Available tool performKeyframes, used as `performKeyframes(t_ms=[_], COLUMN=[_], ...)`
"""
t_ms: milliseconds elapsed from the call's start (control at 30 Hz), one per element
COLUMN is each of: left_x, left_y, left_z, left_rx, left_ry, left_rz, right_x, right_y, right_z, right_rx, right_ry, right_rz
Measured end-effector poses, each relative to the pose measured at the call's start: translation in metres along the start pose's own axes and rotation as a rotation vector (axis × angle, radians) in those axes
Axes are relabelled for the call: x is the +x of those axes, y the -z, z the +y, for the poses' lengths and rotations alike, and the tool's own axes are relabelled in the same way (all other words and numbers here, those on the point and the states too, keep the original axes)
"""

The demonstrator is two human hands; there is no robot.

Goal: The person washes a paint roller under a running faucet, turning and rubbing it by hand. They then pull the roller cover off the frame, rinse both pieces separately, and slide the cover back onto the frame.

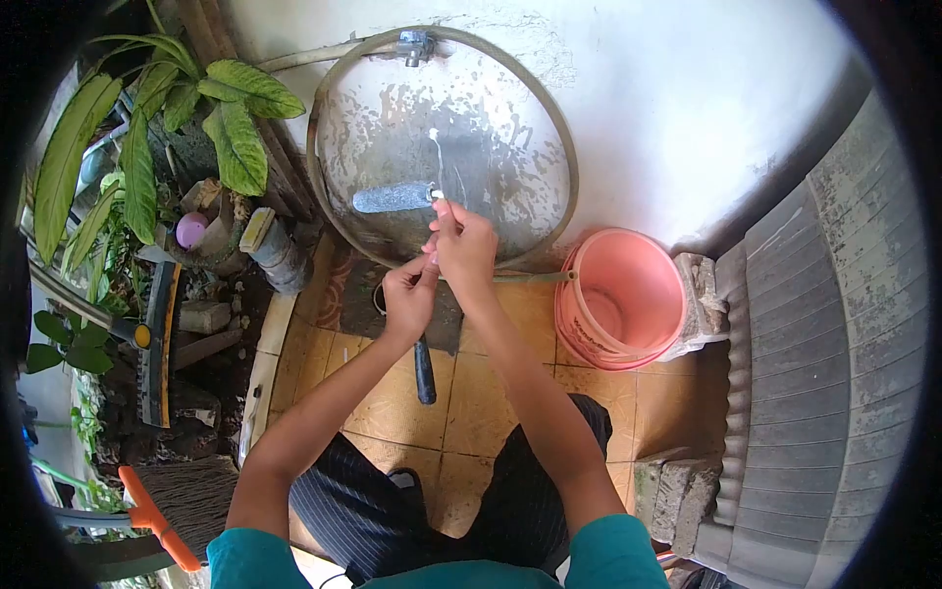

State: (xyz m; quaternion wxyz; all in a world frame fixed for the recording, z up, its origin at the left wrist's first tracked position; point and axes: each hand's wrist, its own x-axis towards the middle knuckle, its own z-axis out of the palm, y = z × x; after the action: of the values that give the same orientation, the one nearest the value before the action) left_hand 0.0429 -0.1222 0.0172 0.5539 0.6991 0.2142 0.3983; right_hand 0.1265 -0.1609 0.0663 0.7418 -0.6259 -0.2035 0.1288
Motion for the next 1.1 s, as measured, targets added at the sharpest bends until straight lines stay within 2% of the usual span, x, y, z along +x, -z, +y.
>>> performKeyframes(t_ms=[100,267,400,467,600,800,867,1100], left_x=[0.003,-0.006,-0.008,-0.009,-0.011,-0.012,-0.013,-0.013], left_y=[0.003,-0.005,-0.005,-0.007,-0.007,-0.007,-0.008,-0.005], left_z=[-0.007,-0.005,0.0,-0.002,0.0,-0.005,-0.004,-0.011], left_rx=[0.015,0.03,0.052,0.043,0.045,0.081,0.082,0.154], left_ry=[0.022,-0.052,-0.129,-0.124,-0.087,-0.024,-0.003,0.166], left_rz=[-0.042,0.041,0.085,0.104,0.121,0.104,0.108,0.026], right_x=[-0.002,-0.01,-0.013,-0.007,-0.007,-0.01,-0.015,-0.001], right_y=[0.0,-0.005,-0.011,-0.013,-0.012,-0.016,-0.016,-0.008], right_z=[-0.001,-0.009,-0.005,0.006,0.005,0.001,-0.009,0.025], right_rx=[-0.095,-0.221,-0.196,-0.296,-0.333,-0.304,-0.318,-0.222], right_ry=[0.076,0.117,0.159,0.289,0.3,0.229,0.138,0.013], right_rz=[-0.057,0.026,0.092,0.158,0.146,0.172,0.157,0.088])
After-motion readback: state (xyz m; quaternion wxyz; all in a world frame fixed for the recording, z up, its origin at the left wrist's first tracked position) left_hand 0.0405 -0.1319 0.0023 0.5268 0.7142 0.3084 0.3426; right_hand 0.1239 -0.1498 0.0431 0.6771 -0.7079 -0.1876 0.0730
